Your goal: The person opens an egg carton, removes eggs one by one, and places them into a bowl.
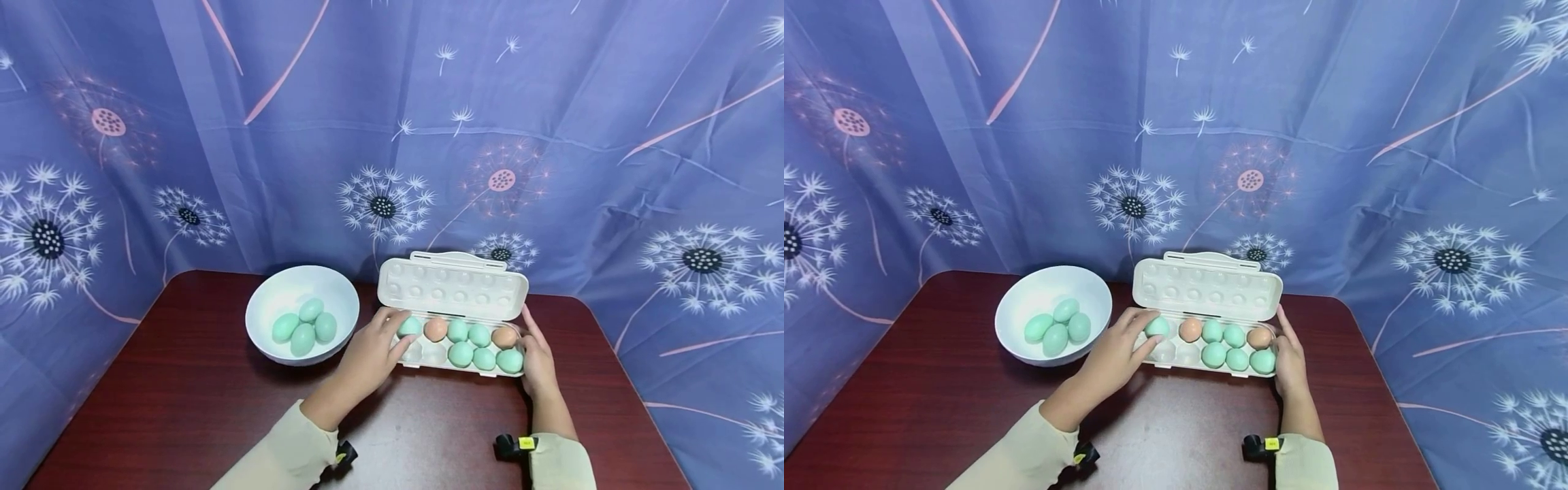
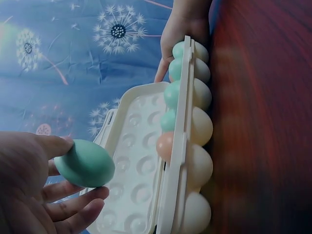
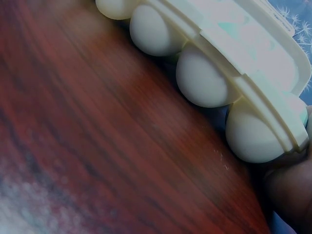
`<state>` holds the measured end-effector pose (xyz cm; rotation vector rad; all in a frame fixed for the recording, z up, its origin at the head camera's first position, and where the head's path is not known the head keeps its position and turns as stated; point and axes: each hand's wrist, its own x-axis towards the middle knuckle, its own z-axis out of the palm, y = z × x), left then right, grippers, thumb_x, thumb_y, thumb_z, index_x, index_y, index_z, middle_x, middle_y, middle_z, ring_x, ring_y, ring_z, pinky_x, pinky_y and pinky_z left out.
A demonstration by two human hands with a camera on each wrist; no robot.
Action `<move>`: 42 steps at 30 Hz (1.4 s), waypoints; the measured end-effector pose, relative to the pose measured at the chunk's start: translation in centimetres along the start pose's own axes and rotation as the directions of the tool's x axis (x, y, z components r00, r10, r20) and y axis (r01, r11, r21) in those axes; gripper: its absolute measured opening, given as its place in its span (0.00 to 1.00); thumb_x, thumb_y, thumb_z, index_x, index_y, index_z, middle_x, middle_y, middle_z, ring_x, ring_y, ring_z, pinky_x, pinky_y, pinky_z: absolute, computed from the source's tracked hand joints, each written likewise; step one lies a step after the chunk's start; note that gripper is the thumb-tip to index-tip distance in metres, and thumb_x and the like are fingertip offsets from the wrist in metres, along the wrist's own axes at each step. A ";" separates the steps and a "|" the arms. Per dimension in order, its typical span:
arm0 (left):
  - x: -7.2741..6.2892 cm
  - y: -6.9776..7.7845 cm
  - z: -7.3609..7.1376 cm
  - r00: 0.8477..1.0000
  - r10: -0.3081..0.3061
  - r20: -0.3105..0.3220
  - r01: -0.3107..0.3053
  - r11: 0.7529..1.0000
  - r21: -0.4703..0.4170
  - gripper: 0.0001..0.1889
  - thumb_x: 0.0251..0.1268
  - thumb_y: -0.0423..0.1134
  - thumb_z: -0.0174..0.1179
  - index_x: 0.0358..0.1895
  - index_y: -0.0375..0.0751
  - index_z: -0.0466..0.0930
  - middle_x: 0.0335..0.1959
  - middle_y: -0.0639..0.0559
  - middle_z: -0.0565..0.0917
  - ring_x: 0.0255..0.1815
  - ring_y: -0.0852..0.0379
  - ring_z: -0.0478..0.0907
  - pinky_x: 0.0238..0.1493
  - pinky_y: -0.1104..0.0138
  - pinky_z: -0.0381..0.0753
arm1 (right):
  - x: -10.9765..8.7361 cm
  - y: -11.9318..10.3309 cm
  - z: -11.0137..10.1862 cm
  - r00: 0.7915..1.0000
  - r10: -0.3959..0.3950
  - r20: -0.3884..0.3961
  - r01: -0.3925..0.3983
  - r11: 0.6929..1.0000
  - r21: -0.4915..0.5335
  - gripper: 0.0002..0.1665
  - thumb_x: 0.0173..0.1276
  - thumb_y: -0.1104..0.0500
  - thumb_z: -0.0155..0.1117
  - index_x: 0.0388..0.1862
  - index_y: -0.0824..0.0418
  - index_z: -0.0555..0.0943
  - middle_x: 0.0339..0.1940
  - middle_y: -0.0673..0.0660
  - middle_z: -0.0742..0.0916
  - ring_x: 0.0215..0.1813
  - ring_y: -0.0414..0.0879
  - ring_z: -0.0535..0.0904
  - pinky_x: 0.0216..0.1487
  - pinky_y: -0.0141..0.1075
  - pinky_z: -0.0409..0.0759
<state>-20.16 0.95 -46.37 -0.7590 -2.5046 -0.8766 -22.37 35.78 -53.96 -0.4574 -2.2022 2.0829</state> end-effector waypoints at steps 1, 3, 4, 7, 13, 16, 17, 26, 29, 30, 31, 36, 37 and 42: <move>-0.1 -0.1 -0.2 1.000 0.002 -0.006 -0.002 1.000 0.005 0.22 0.73 0.48 0.60 0.64 0.43 0.78 0.56 0.48 0.79 0.40 0.53 0.85 0.43 0.60 0.85 | 0.0 0.0 0.0 1.000 -0.003 0.000 0.003 1.000 -0.003 0.42 0.76 0.65 0.35 0.77 0.24 0.58 0.57 0.41 0.79 0.60 0.31 0.74 0.54 0.21 0.72; -0.4 -0.3 -0.6 1.000 0.001 -0.014 -0.001 1.000 -0.003 0.21 0.73 0.47 0.61 0.64 0.43 0.78 0.56 0.47 0.79 0.38 0.53 0.84 0.41 0.60 0.85 | 0.1 0.0 0.0 1.000 -0.006 0.001 0.006 1.000 0.001 0.42 0.76 0.66 0.35 0.77 0.24 0.58 0.57 0.41 0.79 0.59 0.31 0.74 0.53 0.22 0.72; -0.5 -0.4 -0.8 1.000 -0.002 -0.015 0.002 1.000 -0.005 0.21 0.73 0.46 0.61 0.64 0.43 0.77 0.56 0.47 0.79 0.37 0.53 0.84 0.40 0.61 0.85 | 0.1 0.0 0.0 1.000 -0.006 0.003 0.006 1.000 0.005 0.42 0.76 0.65 0.34 0.77 0.24 0.58 0.57 0.40 0.80 0.59 0.31 0.74 0.54 0.21 0.72; -0.8 -0.7 -1.3 1.000 -0.016 -0.020 0.016 1.000 -0.025 0.21 0.73 0.45 0.61 0.64 0.42 0.77 0.55 0.47 0.78 0.37 0.53 0.83 0.41 0.62 0.85 | 0.1 0.0 -0.1 1.000 -0.017 0.010 0.016 1.000 0.027 0.42 0.75 0.67 0.35 0.78 0.26 0.57 0.54 0.38 0.81 0.57 0.30 0.76 0.53 0.21 0.74; -1.3 -1.4 -2.3 0.998 -0.043 -0.042 0.042 0.999 -0.024 0.21 0.73 0.44 0.61 0.65 0.42 0.77 0.54 0.48 0.78 0.38 0.53 0.83 0.41 0.60 0.84 | 0.2 0.1 -0.2 0.999 -0.039 0.033 0.037 0.998 0.053 0.43 0.75 0.68 0.34 0.80 0.29 0.56 0.51 0.36 0.82 0.56 0.28 0.78 0.53 0.21 0.76; -1.4 -1.7 -2.9 0.997 -0.062 -0.046 0.061 0.998 -0.027 0.21 0.74 0.43 0.60 0.66 0.42 0.76 0.54 0.47 0.78 0.39 0.51 0.83 0.42 0.58 0.85 | 0.2 0.1 -0.2 0.999 -0.030 0.023 0.028 0.998 0.048 0.43 0.75 0.68 0.35 0.79 0.27 0.57 0.52 0.36 0.82 0.56 0.28 0.77 0.52 0.21 0.75; -1.4 -1.9 -3.1 0.996 -0.070 -0.049 0.069 0.997 -0.029 0.21 0.74 0.43 0.60 0.66 0.42 0.75 0.54 0.47 0.78 0.39 0.50 0.84 0.43 0.57 0.85 | 0.2 0.2 -0.2 0.999 -0.025 0.021 0.024 0.999 0.041 0.43 0.76 0.67 0.35 0.79 0.27 0.57 0.52 0.36 0.82 0.56 0.28 0.77 0.52 0.21 0.75; -1.2 -3.1 -4.9 0.980 -0.180 -0.082 0.176 0.983 -0.044 0.22 0.73 0.45 0.61 0.65 0.42 0.77 0.56 0.44 0.79 0.48 0.45 0.85 0.47 0.53 0.84 | 0.2 0.1 -0.2 1.000 -0.016 0.023 0.016 1.000 0.010 0.42 0.77 0.67 0.35 0.78 0.25 0.56 0.55 0.38 0.80 0.58 0.28 0.76 0.54 0.21 0.74; -1.1 -3.4 -5.6 0.972 -0.222 -0.079 0.218 0.974 -0.056 0.23 0.73 0.46 0.61 0.65 0.42 0.76 0.57 0.43 0.78 0.51 0.45 0.84 0.49 0.52 0.84 | 0.1 0.1 -0.2 1.000 -0.015 0.023 0.015 1.000 0.009 0.42 0.76 0.67 0.35 0.78 0.25 0.57 0.54 0.38 0.81 0.57 0.28 0.76 0.53 0.21 0.74; -1.0 -3.6 -5.8 0.970 -0.229 -0.083 0.224 0.973 -0.056 0.22 0.73 0.46 0.61 0.65 0.42 0.76 0.57 0.43 0.78 0.51 0.45 0.84 0.49 0.52 0.84 | 0.1 0.0 -0.1 1.000 -0.014 0.022 0.014 1.000 0.010 0.42 0.76 0.67 0.35 0.78 0.25 0.57 0.54 0.38 0.81 0.57 0.29 0.76 0.53 0.21 0.74; -1.0 -3.8 -6.0 0.969 -0.233 -0.085 0.229 0.972 -0.057 0.22 0.73 0.45 0.62 0.65 0.41 0.77 0.56 0.43 0.78 0.52 0.45 0.84 0.50 0.51 0.84 | 0.1 0.1 -0.2 1.000 -0.009 0.022 0.009 1.000 0.011 0.42 0.76 0.67 0.35 0.78 0.25 0.57 0.54 0.37 0.80 0.57 0.29 0.75 0.52 0.21 0.74; -0.7 -4.6 -6.9 0.962 -0.254 -0.102 0.250 0.967 -0.043 0.21 0.69 0.42 0.65 0.63 0.42 0.79 0.55 0.41 0.78 0.53 0.44 0.83 0.52 0.50 0.84 | 0.4 0.1 -0.2 1.000 0.019 0.009 -0.019 1.000 0.010 0.43 0.76 0.67 0.35 0.77 0.24 0.57 0.56 0.38 0.80 0.56 0.31 0.74 0.50 0.23 0.73; -0.7 -4.7 -7.1 0.959 -0.266 -0.097 0.263 0.964 -0.038 0.22 0.69 0.42 0.66 0.63 0.42 0.79 0.56 0.41 0.78 0.53 0.44 0.83 0.52 0.50 0.84 | 0.4 0.1 -0.3 1.000 0.023 0.006 -0.023 1.000 0.006 0.43 0.76 0.67 0.35 0.77 0.24 0.57 0.57 0.39 0.80 0.57 0.31 0.74 0.50 0.23 0.72; -0.6 -5.6 -7.9 0.941 -0.334 -0.050 0.335 0.942 0.006 0.22 0.67 0.42 0.67 0.63 0.41 0.80 0.56 0.41 0.79 0.55 0.43 0.83 0.55 0.49 0.82 | 0.4 0.1 -0.2 1.000 0.021 0.002 -0.021 1.000 -0.009 0.43 0.76 0.66 0.35 0.77 0.23 0.56 0.63 0.45 0.78 0.61 0.31 0.72 0.54 0.22 0.71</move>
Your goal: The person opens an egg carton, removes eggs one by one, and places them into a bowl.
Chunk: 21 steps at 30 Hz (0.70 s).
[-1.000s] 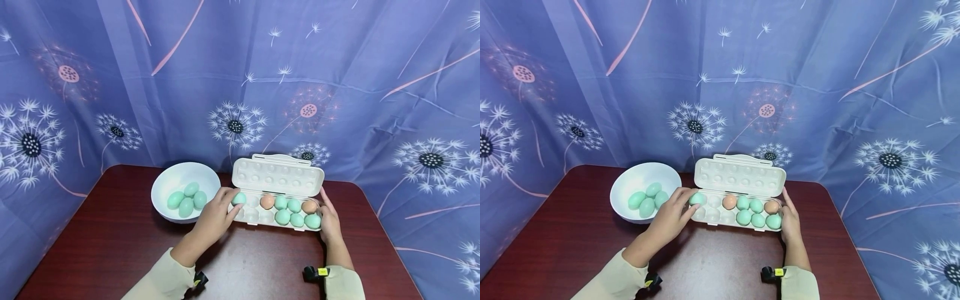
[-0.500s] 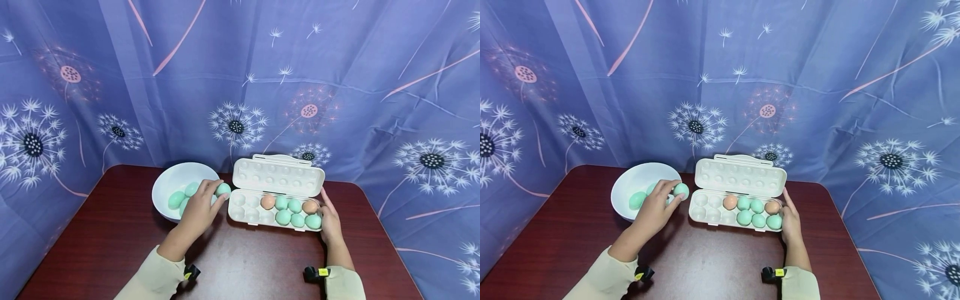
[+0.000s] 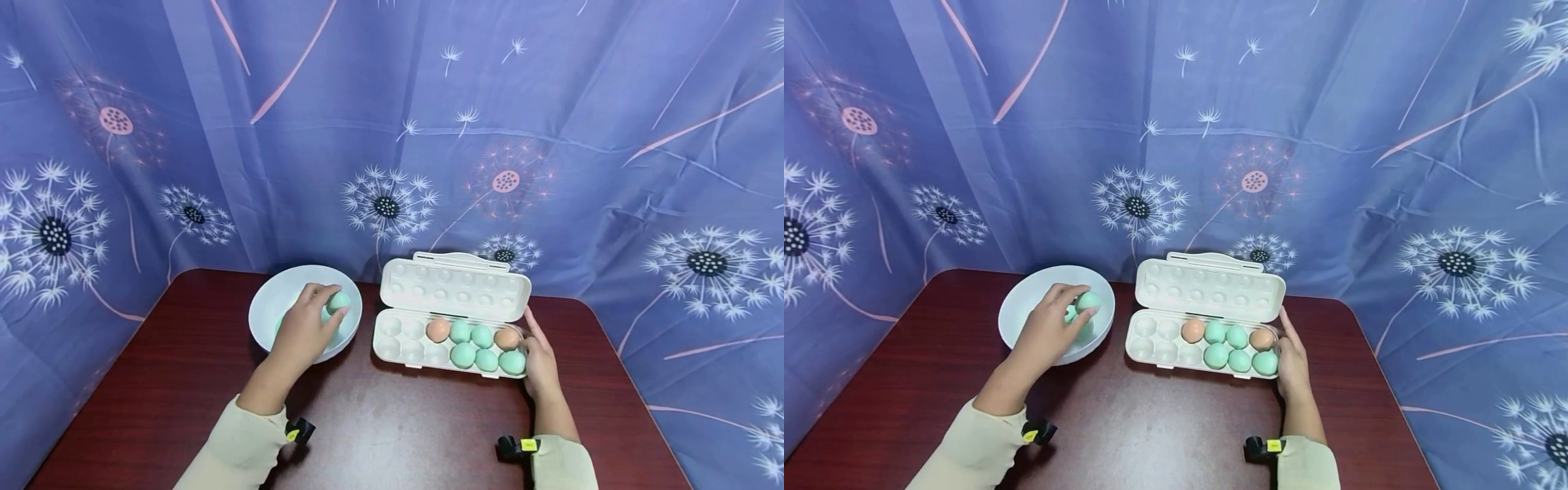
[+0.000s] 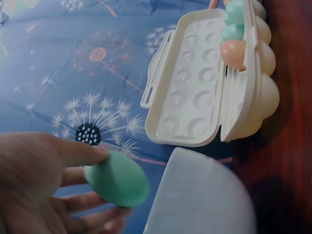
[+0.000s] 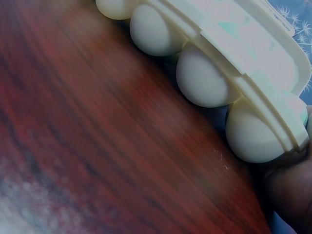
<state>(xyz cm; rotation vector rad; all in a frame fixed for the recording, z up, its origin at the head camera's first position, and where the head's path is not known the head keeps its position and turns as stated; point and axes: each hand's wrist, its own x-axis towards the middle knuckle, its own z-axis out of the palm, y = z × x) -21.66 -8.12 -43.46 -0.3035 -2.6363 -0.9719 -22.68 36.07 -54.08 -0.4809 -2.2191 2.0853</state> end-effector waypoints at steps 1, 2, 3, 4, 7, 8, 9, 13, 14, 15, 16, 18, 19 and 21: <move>0.1 -0.2 -0.2 1.000 -0.016 0.017 0.016 1.000 0.016 0.23 0.67 0.42 0.67 0.62 0.41 0.80 0.56 0.40 0.79 0.55 0.42 0.83 0.55 0.49 0.82 | 0.0 0.0 0.0 1.000 0.000 0.001 0.000 1.000 0.000 0.43 0.76 0.66 0.35 0.77 0.23 0.56 0.63 0.45 0.78 0.62 0.31 0.72 0.54 0.21 0.71; 0.1 -0.4 -0.3 0.999 -0.032 0.035 0.031 0.999 0.032 0.23 0.67 0.43 0.67 0.62 0.40 0.80 0.56 0.40 0.79 0.54 0.42 0.83 0.55 0.48 0.82 | 0.0 0.0 0.0 1.000 0.000 0.002 0.000 1.000 -0.001 0.43 0.76 0.66 0.35 0.77 0.23 0.56 0.63 0.45 0.78 0.62 0.31 0.72 0.55 0.21 0.71; 0.2 -0.6 -0.4 0.997 -0.049 0.055 0.047 0.998 0.046 0.23 0.67 0.43 0.66 0.62 0.39 0.80 0.55 0.39 0.80 0.53 0.41 0.83 0.54 0.48 0.82 | -0.1 -0.1 0.0 1.000 0.000 0.003 0.000 1.000 0.001 0.43 0.76 0.66 0.35 0.77 0.23 0.56 0.64 0.46 0.78 0.62 0.31 0.72 0.55 0.21 0.71; 0.2 -0.7 -0.5 0.995 -0.067 0.076 0.063 0.996 0.056 0.23 0.66 0.43 0.66 0.62 0.38 0.80 0.55 0.39 0.80 0.53 0.41 0.83 0.54 0.48 0.82 | -0.1 -0.1 0.0 1.000 0.000 0.006 0.000 1.000 0.000 0.43 0.76 0.66 0.34 0.77 0.22 0.56 0.64 0.46 0.77 0.62 0.31 0.72 0.55 0.21 0.71; 0.2 -1.2 -0.8 0.985 -0.106 0.135 0.095 0.992 0.088 0.22 0.66 0.42 0.66 0.60 0.37 0.80 0.53 0.37 0.81 0.50 0.40 0.83 0.53 0.47 0.81 | -0.2 -0.1 0.0 1.000 -0.005 0.013 0.005 1.000 0.002 0.42 0.76 0.66 0.34 0.77 0.23 0.56 0.64 0.46 0.77 0.62 0.30 0.72 0.56 0.20 0.71; 0.1 -1.3 -0.8 0.981 -0.117 0.155 0.103 0.990 0.095 0.22 0.66 0.42 0.65 0.60 0.37 0.81 0.52 0.37 0.82 0.50 0.39 0.83 0.53 0.46 0.81 | -0.2 -0.1 0.1 1.000 -0.008 0.016 0.008 1.000 0.005 0.42 0.76 0.66 0.34 0.77 0.24 0.56 0.64 0.46 0.77 0.62 0.30 0.73 0.56 0.20 0.71; 0.1 -1.4 -0.9 0.977 -0.125 0.173 0.109 0.989 0.100 0.21 0.66 0.42 0.65 0.59 0.36 0.81 0.52 0.37 0.82 0.50 0.39 0.83 0.53 0.46 0.81 | -0.2 -0.1 0.1 1.000 -0.011 0.019 0.011 1.000 0.007 0.42 0.76 0.66 0.34 0.77 0.24 0.56 0.64 0.45 0.77 0.62 0.30 0.73 0.56 0.20 0.71; 0.1 -1.6 -1.0 0.961 -0.140 0.238 0.111 0.985 0.134 0.21 0.64 0.41 0.66 0.58 0.36 0.81 0.52 0.37 0.83 0.49 0.39 0.83 0.52 0.46 0.80 | -0.3 0.0 0.1 1.000 -0.022 0.018 0.022 1.000 0.015 0.42 0.76 0.66 0.34 0.78 0.25 0.57 0.59 0.41 0.79 0.60 0.29 0.74 0.56 0.20 0.72; 0.1 -1.7 -1.0 0.958 -0.143 0.250 0.110 0.984 0.143 0.21 0.63 0.40 0.66 0.58 0.35 0.81 0.51 0.37 0.83 0.49 0.39 0.83 0.52 0.46 0.80 | -0.3 0.0 0.1 1.000 -0.025 0.017 0.024 1.000 0.018 0.42 0.76 0.66 0.34 0.78 0.25 0.57 0.57 0.40 0.79 0.60 0.28 0.74 0.56 0.20 0.72; 0.1 -1.7 -1.1 0.955 -0.145 0.260 0.108 0.983 0.149 0.21 0.62 0.40 0.67 0.57 0.35 0.81 0.50 0.37 0.83 0.49 0.39 0.83 0.52 0.46 0.80 | -0.3 0.0 0.0 0.999 -0.027 0.018 0.027 0.999 0.021 0.42 0.76 0.66 0.34 0.78 0.26 0.57 0.56 0.39 0.80 0.59 0.28 0.75 0.55 0.20 0.72; 0.1 -1.8 -1.1 0.952 -0.147 0.268 0.108 0.982 0.157 0.21 0.61 0.40 0.67 0.56 0.34 0.82 0.49 0.37 0.84 0.48 0.40 0.83 0.51 0.47 0.81 | -0.3 0.0 0.0 0.999 -0.028 0.018 0.027 0.999 0.025 0.42 0.76 0.66 0.34 0.78 0.26 0.57 0.55 0.38 0.80 0.58 0.28 0.75 0.55 0.20 0.73; 0.2 -1.9 -1.1 0.949 -0.151 0.276 0.108 0.980 0.165 0.20 0.60 0.39 0.68 0.54 0.34 0.82 0.47 0.37 0.84 0.46 0.40 0.83 0.50 0.47 0.81 | -0.3 0.1 0.0 0.999 -0.029 0.019 0.029 0.999 0.032 0.42 0.76 0.66 0.34 0.78 0.27 0.57 0.53 0.36 0.81 0.57 0.28 0.76 0.54 0.20 0.74; 0.2 -1.9 -1.2 0.948 -0.153 0.280 0.108 0.980 0.169 0.20 0.59 0.39 0.68 0.53 0.34 0.82 0.46 0.37 0.85 0.46 0.40 0.83 0.49 0.47 0.81 | -0.3 0.1 0.0 0.999 -0.031 0.019 0.030 0.999 0.035 0.42 0.75 0.67 0.34 0.78 0.27 0.57 0.52 0.36 0.82 0.56 0.28 0.77 0.54 0.20 0.74; 0.2 -2.0 -1.3 0.945 -0.154 0.288 0.107 0.979 0.173 0.18 0.58 0.39 0.69 0.50 0.34 0.83 0.45 0.38 0.85 0.46 0.39 0.83 0.49 0.47 0.81 | -0.2 0.1 0.0 0.999 -0.034 0.019 0.033 0.999 0.041 0.43 0.75 0.67 0.35 0.79 0.27 0.57 0.51 0.35 0.82 0.55 0.28 0.77 0.54 0.21 0.75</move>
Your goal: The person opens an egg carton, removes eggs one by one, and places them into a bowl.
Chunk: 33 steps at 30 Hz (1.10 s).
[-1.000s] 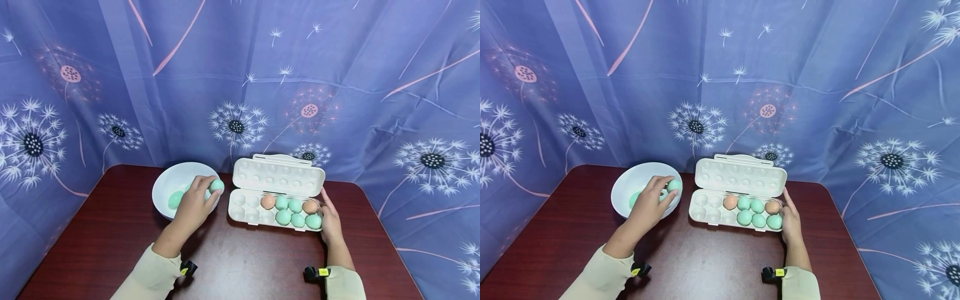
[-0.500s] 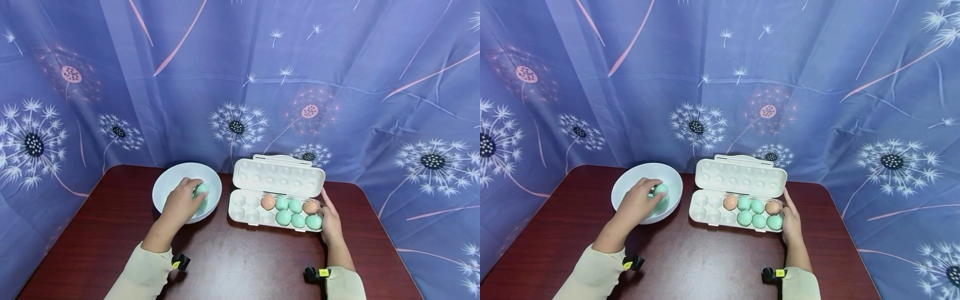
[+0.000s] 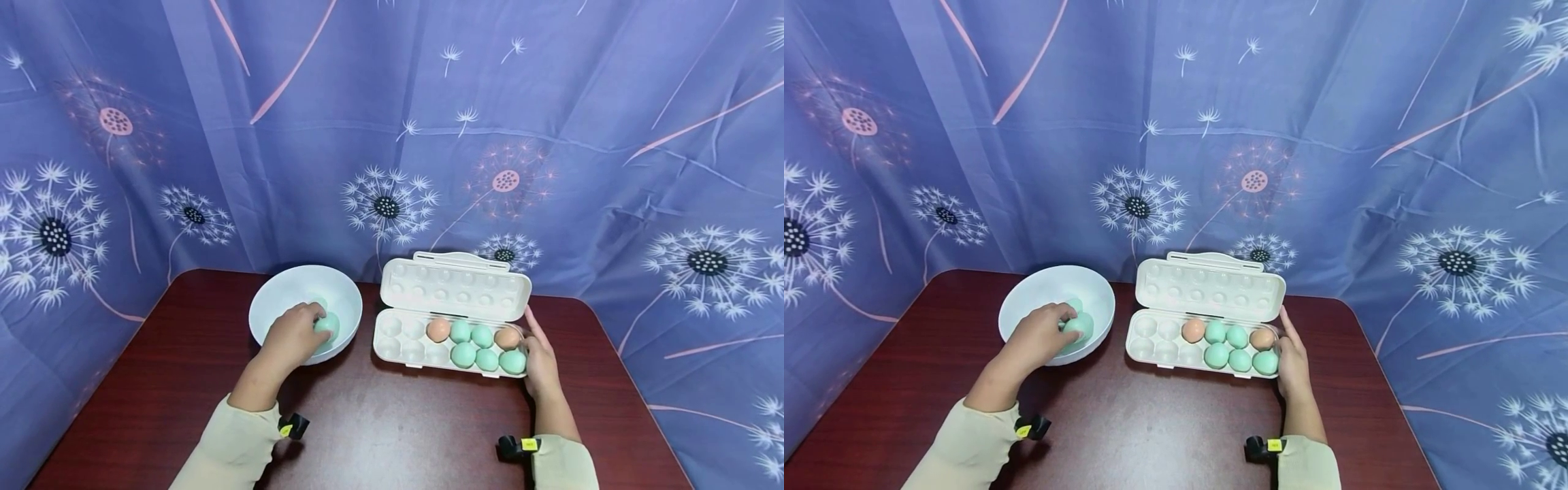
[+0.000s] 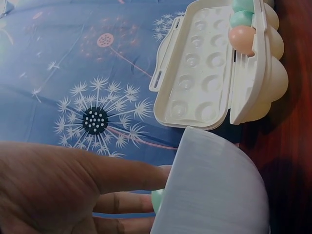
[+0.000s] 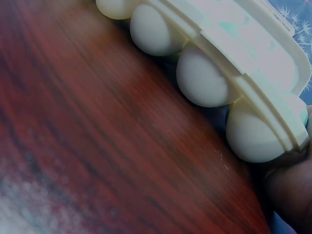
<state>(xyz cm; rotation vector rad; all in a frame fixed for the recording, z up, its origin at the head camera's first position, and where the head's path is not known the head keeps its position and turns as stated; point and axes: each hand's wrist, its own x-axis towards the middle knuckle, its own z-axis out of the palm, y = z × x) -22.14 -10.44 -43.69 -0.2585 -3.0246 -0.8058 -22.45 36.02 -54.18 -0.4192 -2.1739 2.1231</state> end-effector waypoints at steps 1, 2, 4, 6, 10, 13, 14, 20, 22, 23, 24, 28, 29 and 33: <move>0.0 -0.1 0.0 1.000 -0.001 0.005 0.001 1.000 0.001 0.18 0.58 0.39 0.69 0.50 0.34 0.84 0.45 0.38 0.86 0.46 0.39 0.83 0.50 0.47 0.81 | 0.0 0.0 0.0 1.000 0.001 -0.002 -0.001 1.000 0.002 0.43 0.75 0.67 0.35 0.78 0.27 0.57 0.51 0.35 0.82 0.55 0.28 0.78 0.54 0.21 0.75; 0.0 -0.1 -0.1 1.000 -0.001 0.009 0.001 1.000 0.002 0.17 0.58 0.39 0.69 0.49 0.35 0.84 0.45 0.37 0.86 0.47 0.39 0.83 0.50 0.46 0.80 | 0.0 0.0 0.0 1.000 0.001 -0.002 -0.001 1.000 0.004 0.43 0.74 0.67 0.35 0.78 0.27 0.57 0.50 0.35 0.83 0.55 0.28 0.78 0.54 0.21 0.75; -0.1 -0.1 -0.1 1.000 -0.004 0.020 0.004 1.000 0.006 0.17 0.58 0.40 0.69 0.49 0.35 0.85 0.46 0.38 0.87 0.48 0.39 0.84 0.51 0.46 0.81 | 0.0 0.1 0.0 1.000 0.002 -0.003 -0.002 1.000 0.008 0.43 0.74 0.67 0.35 0.78 0.27 0.58 0.50 0.34 0.83 0.55 0.28 0.78 0.54 0.21 0.75; -0.1 -0.2 -0.1 0.999 -0.008 0.033 0.008 1.000 0.012 0.16 0.58 0.40 0.69 0.49 0.37 0.85 0.46 0.39 0.87 0.47 0.41 0.84 0.50 0.47 0.81 | 0.0 0.1 0.0 1.000 0.004 -0.004 -0.004 1.000 0.009 0.43 0.75 0.67 0.35 0.78 0.27 0.57 0.51 0.34 0.83 0.55 0.28 0.78 0.54 0.21 0.75; 0.0 -0.2 -0.1 0.998 -0.017 0.065 0.015 1.000 0.023 0.13 0.57 0.40 0.69 0.45 0.41 0.86 0.44 0.43 0.88 0.41 0.47 0.83 0.45 0.51 0.81 | 0.1 0.1 0.0 1.000 0.004 -0.006 -0.004 1.000 0.004 0.43 0.74 0.67 0.35 0.79 0.27 0.57 0.51 0.34 0.82 0.55 0.28 0.78 0.55 0.20 0.74; 0.0 -0.2 0.0 0.996 -0.018 0.088 0.015 0.999 0.029 0.12 0.56 0.41 0.69 0.43 0.42 0.87 0.42 0.46 0.89 0.39 0.49 0.81 0.42 0.52 0.80 | 0.1 0.1 0.0 1.000 0.003 -0.006 -0.003 1.000 0.006 0.43 0.74 0.67 0.35 0.79 0.27 0.57 0.51 0.35 0.83 0.55 0.28 0.78 0.55 0.21 0.74; 0.0 -0.2 0.0 0.995 -0.019 0.095 0.016 0.999 0.031 0.13 0.56 0.41 0.70 0.44 0.42 0.87 0.42 0.46 0.89 0.39 0.49 0.82 0.42 0.53 0.80 | 0.1 0.1 0.0 1.000 0.002 -0.006 -0.002 1.000 0.007 0.43 0.74 0.67 0.35 0.79 0.28 0.57 0.50 0.35 0.83 0.55 0.28 0.78 0.54 0.21 0.74; 0.1 -0.4 0.3 0.993 -0.020 0.112 0.015 0.999 0.044 0.15 0.56 0.42 0.71 0.46 0.42 0.87 0.41 0.48 0.89 0.41 0.48 0.83 0.45 0.52 0.80 | 0.1 0.2 0.0 1.000 -0.009 -0.003 0.009 1.000 0.006 0.42 0.75 0.67 0.35 0.79 0.29 0.57 0.50 0.34 0.83 0.55 0.28 0.78 0.54 0.20 0.75; 0.2 -0.4 0.4 0.994 -0.014 0.108 0.009 0.999 0.052 0.14 0.55 0.42 0.71 0.44 0.42 0.87 0.40 0.48 0.89 0.41 0.48 0.83 0.45 0.52 0.80 | 0.1 0.2 -0.1 1.000 -0.010 -0.002 0.010 1.000 0.006 0.42 0.76 0.66 0.34 0.79 0.29 0.58 0.49 0.34 0.83 0.54 0.27 0.78 0.54 0.20 0.75; 0.1 -0.5 0.4 0.994 -0.011 0.106 0.005 0.998 0.055 0.14 0.55 0.43 0.72 0.44 0.42 0.87 0.40 0.49 0.90 0.41 0.47 0.83 0.45 0.52 0.81 | 0.1 0.2 -0.1 1.000 -0.011 -0.002 0.011 1.000 0.005 0.41 0.76 0.66 0.34 0.79 0.29 0.58 0.49 0.34 0.84 0.54 0.27 0.78 0.54 0.20 0.75; 0.1 -0.5 0.5 0.995 -0.008 0.103 0.002 0.998 0.059 0.14 0.55 0.43 0.72 0.43 0.43 0.87 0.40 0.49 0.90 0.41 0.47 0.84 0.45 0.52 0.81 | 0.1 0.2 -0.1 1.000 -0.011 -0.001 0.011 1.000 0.003 0.41 0.76 0.66 0.34 0.79 0.29 0.58 0.49 0.34 0.84 0.54 0.27 0.79 0.54 0.20 0.75; 0.1 -0.6 0.6 0.995 0.000 0.100 -0.007 0.998 0.068 0.13 0.54 0.43 0.72 0.43 0.43 0.88 0.40 0.50 0.90 0.41 0.47 0.84 0.44 0.53 0.81 | 0.1 0.1 -0.1 1.000 -0.010 0.000 0.010 1.000 -0.005 0.41 0.76 0.66 0.35 0.79 0.28 0.57 0.50 0.34 0.83 0.55 0.27 0.78 0.54 0.21 0.75; 0.2 -0.6 0.6 0.995 0.001 0.102 -0.008 0.998 0.068 0.13 0.55 0.43 0.72 0.42 0.43 0.88 0.40 0.50 0.90 0.40 0.48 0.84 0.44 0.53 0.81 | 0.1 0.1 -0.1 1.000 -0.009 0.000 0.009 1.000 -0.009 0.41 0.76 0.66 0.35 0.79 0.28 0.57 0.51 0.34 0.83 0.55 0.28 0.78 0.55 0.21 0.75; 0.2 -0.6 0.6 0.994 0.001 0.113 -0.009 0.997 0.072 0.10 0.55 0.42 0.72 0.39 0.44 0.87 0.36 0.52 0.89 0.36 0.51 0.81 0.41 0.56 0.80 | 0.1 0.0 0.0 1.000 0.004 -0.003 -0.004 1.000 -0.014 0.41 0.77 0.65 0.35 0.78 0.26 0.58 0.52 0.35 0.82 0.57 0.28 0.77 0.55 0.21 0.74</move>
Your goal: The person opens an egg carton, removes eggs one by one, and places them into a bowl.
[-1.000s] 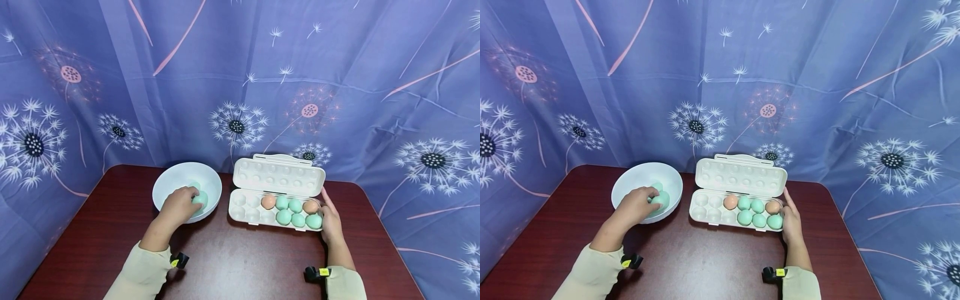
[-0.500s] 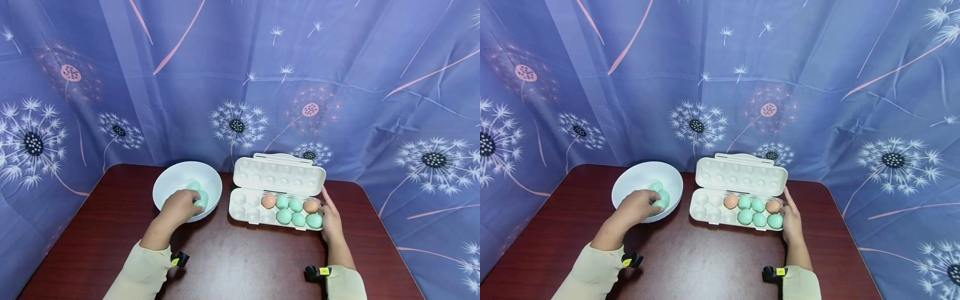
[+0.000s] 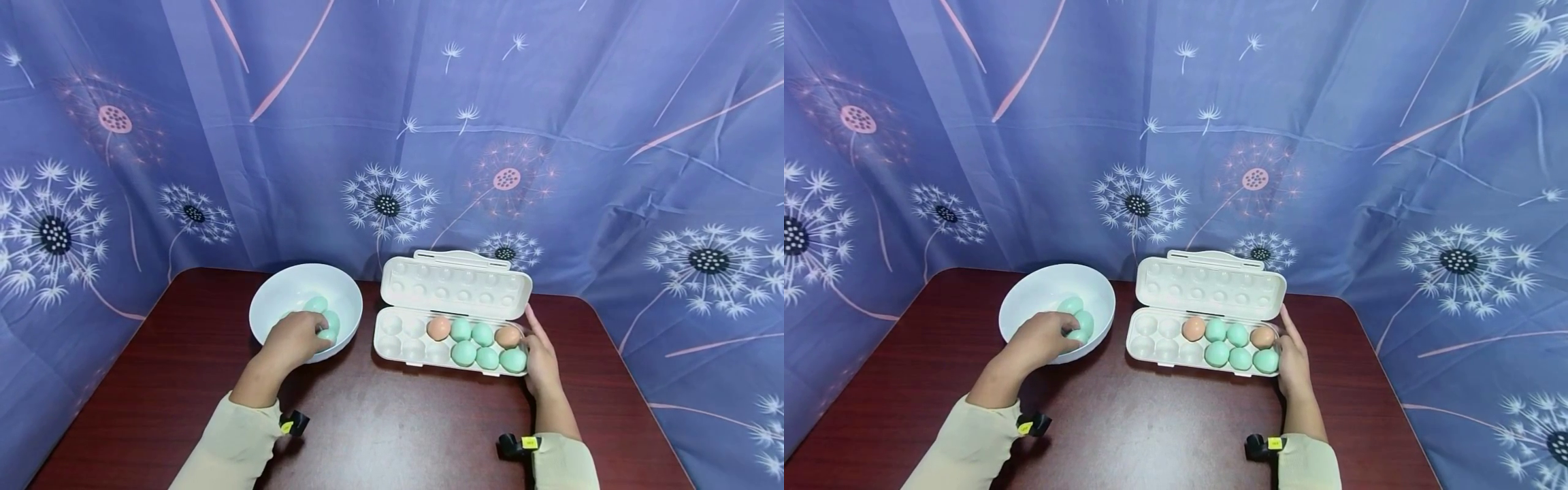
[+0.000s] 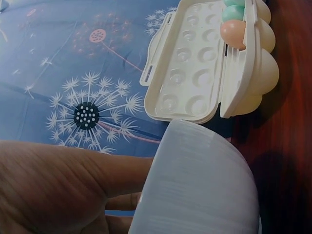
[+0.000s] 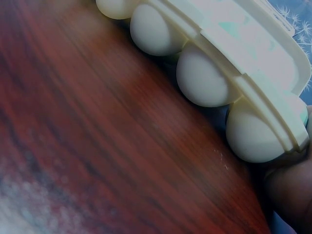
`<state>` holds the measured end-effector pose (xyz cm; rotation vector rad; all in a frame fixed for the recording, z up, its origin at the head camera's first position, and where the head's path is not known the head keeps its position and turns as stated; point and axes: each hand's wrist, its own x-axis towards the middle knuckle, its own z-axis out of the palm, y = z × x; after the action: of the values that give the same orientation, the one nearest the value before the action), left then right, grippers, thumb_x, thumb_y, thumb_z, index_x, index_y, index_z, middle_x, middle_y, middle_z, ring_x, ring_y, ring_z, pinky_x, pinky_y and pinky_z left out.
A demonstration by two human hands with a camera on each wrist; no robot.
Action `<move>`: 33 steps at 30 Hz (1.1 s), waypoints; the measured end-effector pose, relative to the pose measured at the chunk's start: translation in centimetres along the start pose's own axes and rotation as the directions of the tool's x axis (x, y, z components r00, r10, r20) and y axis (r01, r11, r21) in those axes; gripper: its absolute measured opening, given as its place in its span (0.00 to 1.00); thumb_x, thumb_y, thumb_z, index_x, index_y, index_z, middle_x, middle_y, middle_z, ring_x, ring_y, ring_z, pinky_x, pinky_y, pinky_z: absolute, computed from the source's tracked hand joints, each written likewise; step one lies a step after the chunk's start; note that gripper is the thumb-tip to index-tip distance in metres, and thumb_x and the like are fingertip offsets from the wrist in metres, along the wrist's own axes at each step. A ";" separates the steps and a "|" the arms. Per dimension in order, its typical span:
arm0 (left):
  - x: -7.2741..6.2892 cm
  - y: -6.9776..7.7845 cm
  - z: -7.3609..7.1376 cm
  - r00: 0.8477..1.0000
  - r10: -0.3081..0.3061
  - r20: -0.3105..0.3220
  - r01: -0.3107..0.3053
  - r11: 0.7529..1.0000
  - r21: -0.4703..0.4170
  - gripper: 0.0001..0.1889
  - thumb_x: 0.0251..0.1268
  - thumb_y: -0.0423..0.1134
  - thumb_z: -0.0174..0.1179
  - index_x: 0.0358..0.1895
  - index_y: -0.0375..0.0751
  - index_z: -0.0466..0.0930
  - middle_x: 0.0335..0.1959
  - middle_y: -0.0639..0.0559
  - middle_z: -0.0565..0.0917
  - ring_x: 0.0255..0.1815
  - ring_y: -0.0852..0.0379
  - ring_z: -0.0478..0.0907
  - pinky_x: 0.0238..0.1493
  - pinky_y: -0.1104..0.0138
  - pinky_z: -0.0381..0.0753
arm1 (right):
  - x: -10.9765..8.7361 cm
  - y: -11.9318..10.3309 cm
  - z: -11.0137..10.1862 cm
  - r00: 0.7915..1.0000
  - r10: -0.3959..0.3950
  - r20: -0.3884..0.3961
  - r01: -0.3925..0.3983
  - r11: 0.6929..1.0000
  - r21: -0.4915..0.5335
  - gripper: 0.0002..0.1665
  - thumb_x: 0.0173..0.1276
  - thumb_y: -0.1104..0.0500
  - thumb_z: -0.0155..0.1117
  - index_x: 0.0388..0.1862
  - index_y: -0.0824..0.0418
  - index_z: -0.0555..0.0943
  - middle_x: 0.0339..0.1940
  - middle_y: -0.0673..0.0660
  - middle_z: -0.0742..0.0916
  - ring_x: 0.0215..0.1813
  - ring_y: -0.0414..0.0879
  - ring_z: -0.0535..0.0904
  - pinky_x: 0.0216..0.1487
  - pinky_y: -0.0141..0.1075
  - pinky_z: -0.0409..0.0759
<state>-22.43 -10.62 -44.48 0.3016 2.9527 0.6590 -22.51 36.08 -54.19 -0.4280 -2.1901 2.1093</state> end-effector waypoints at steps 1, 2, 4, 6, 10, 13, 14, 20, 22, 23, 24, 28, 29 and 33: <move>0.0 0.0 0.0 1.000 0.001 0.002 -0.001 1.000 0.003 0.10 0.55 0.42 0.72 0.39 0.44 0.87 0.36 0.52 0.89 0.35 0.52 0.80 0.41 0.56 0.79 | 0.0 0.0 0.0 1.000 0.004 -0.001 -0.004 1.000 -0.004 0.40 0.77 0.65 0.35 0.78 0.26 0.57 0.53 0.36 0.82 0.57 0.28 0.77 0.55 0.21 0.74; 0.0 -0.1 0.0 1.000 0.001 0.005 -0.001 1.000 0.004 0.09 0.55 0.42 0.72 0.38 0.45 0.87 0.35 0.52 0.89 0.34 0.53 0.79 0.40 0.57 0.79 | 0.0 0.0 0.0 1.000 0.008 -0.002 -0.008 1.000 -0.006 0.40 0.77 0.65 0.35 0.77 0.25 0.57 0.54 0.37 0.81 0.58 0.29 0.76 0.56 0.20 0.73; 0.1 -0.2 0.1 1.000 0.006 0.007 -0.006 1.000 0.004 0.09 0.55 0.41 0.72 0.38 0.45 0.87 0.35 0.53 0.89 0.34 0.54 0.79 0.41 0.57 0.79 | 0.0 0.0 0.1 1.000 0.016 -0.005 -0.016 1.000 -0.010 0.40 0.78 0.65 0.35 0.77 0.24 0.57 0.56 0.38 0.80 0.60 0.29 0.75 0.56 0.20 0.72; 0.1 -0.3 0.2 1.000 0.011 0.009 -0.011 1.000 0.005 0.09 0.55 0.41 0.72 0.39 0.44 0.87 0.38 0.52 0.89 0.36 0.54 0.80 0.43 0.57 0.80 | 0.0 0.0 0.1 1.000 0.020 -0.007 -0.020 1.000 -0.016 0.41 0.78 0.65 0.34 0.77 0.24 0.57 0.58 0.40 0.79 0.61 0.30 0.73 0.57 0.20 0.71; 0.2 -0.4 0.3 1.000 0.026 0.002 -0.026 1.000 0.006 0.10 0.55 0.40 0.72 0.40 0.44 0.87 0.40 0.50 0.89 0.39 0.52 0.82 0.45 0.55 0.81 | 0.0 0.0 0.1 1.000 0.018 -0.012 -0.019 1.000 -0.001 0.41 0.77 0.65 0.35 0.77 0.25 0.58 0.55 0.38 0.81 0.60 0.30 0.74 0.56 0.20 0.72; 0.3 -0.5 0.5 0.999 0.035 -0.007 -0.035 0.999 0.007 0.11 0.54 0.40 0.73 0.41 0.43 0.88 0.42 0.48 0.89 0.42 0.48 0.83 0.48 0.53 0.81 | 0.0 0.0 0.1 1.000 0.010 -0.016 -0.010 1.000 0.009 0.41 0.77 0.66 0.35 0.77 0.26 0.58 0.52 0.36 0.82 0.58 0.29 0.76 0.55 0.20 0.72; 0.4 -0.5 0.6 0.999 0.036 -0.009 -0.036 0.999 0.007 0.12 0.54 0.40 0.73 0.41 0.42 0.88 0.42 0.47 0.89 0.43 0.47 0.84 0.49 0.53 0.81 | 0.0 0.0 0.1 1.000 0.008 -0.016 -0.008 1.000 0.013 0.41 0.77 0.66 0.35 0.77 0.26 0.59 0.52 0.36 0.82 0.58 0.29 0.76 0.55 0.20 0.72; 0.7 -0.9 0.9 0.999 0.041 -0.006 -0.041 0.999 0.002 0.14 0.53 0.38 0.73 0.45 0.41 0.88 0.46 0.44 0.89 0.48 0.43 0.84 0.53 0.50 0.81 | 0.0 0.0 0.1 1.000 0.013 -0.020 -0.012 1.000 0.014 0.42 0.76 0.66 0.34 0.77 0.26 0.58 0.53 0.37 0.81 0.59 0.29 0.75 0.57 0.20 0.71; 0.7 -0.9 0.9 0.999 0.043 -0.003 -0.043 0.999 0.006 0.15 0.53 0.38 0.73 0.46 0.41 0.89 0.47 0.44 0.88 0.49 0.42 0.83 0.54 0.50 0.81 | 0.1 0.0 0.1 1.000 0.015 -0.020 -0.015 1.000 0.012 0.41 0.76 0.66 0.34 0.77 0.25 0.58 0.53 0.38 0.81 0.59 0.29 0.75 0.57 0.20 0.71; 0.8 -1.0 1.0 0.999 0.043 -0.002 -0.042 0.999 0.009 0.16 0.53 0.38 0.73 0.47 0.41 0.89 0.47 0.43 0.88 0.49 0.41 0.83 0.54 0.49 0.81 | 0.1 0.0 0.1 1.000 0.016 -0.020 -0.016 1.000 0.010 0.41 0.76 0.66 0.34 0.77 0.25 0.58 0.54 0.38 0.81 0.59 0.29 0.75 0.57 0.20 0.72; 0.8 -1.0 1.0 0.999 0.041 -0.002 -0.041 0.999 0.013 0.16 0.53 0.38 0.72 0.47 0.41 0.89 0.47 0.42 0.88 0.49 0.40 0.83 0.53 0.49 0.81 | 0.1 0.0 0.1 1.000 0.016 -0.020 -0.016 1.000 0.010 0.41 0.76 0.66 0.34 0.77 0.25 0.58 0.54 0.38 0.81 0.59 0.29 0.75 0.57 0.20 0.72; 0.9 -1.0 1.1 0.999 0.034 -0.002 -0.034 0.999 0.025 0.17 0.52 0.37 0.72 0.47 0.41 0.89 0.47 0.39 0.84 0.49 0.38 0.81 0.52 0.48 0.80 | 0.0 0.0 0.1 1.000 0.013 -0.012 -0.013 1.000 0.015 0.41 0.77 0.65 0.34 0.77 0.25 0.58 0.53 0.37 0.81 0.58 0.29 0.76 0.56 0.20 0.73; 0.9 -1.0 1.1 0.999 0.033 -0.004 -0.033 0.999 0.026 0.17 0.51 0.37 0.73 0.47 0.40 0.89 0.47 0.39 0.83 0.49 0.38 0.81 0.52 0.48 0.80 | 0.0 0.0 0.1 1.000 0.012 -0.010 -0.012 1.000 0.017 0.41 0.77 0.65 0.34 0.78 0.26 0.58 0.53 0.37 0.82 0.57 0.29 0.76 0.56 0.20 0.73; 0.9 -0.9 1.2 0.999 0.033 -0.014 -0.032 0.999 0.027 0.18 0.51 0.37 0.73 0.47 0.40 0.88 0.46 0.38 0.82 0.48 0.38 0.80 0.51 0.47 0.80 | -0.1 0.0 0.1 1.000 0.008 -0.007 -0.007 1.000 0.016 0.41 0.77 0.65 0.34 0.78 0.26 0.58 0.52 0.36 0.82 0.57 0.28 0.77 0.55 0.20 0.74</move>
<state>-23.29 -10.77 -45.96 0.3495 2.9786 0.6291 -22.46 35.96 -54.14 -0.4425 -2.1697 2.1242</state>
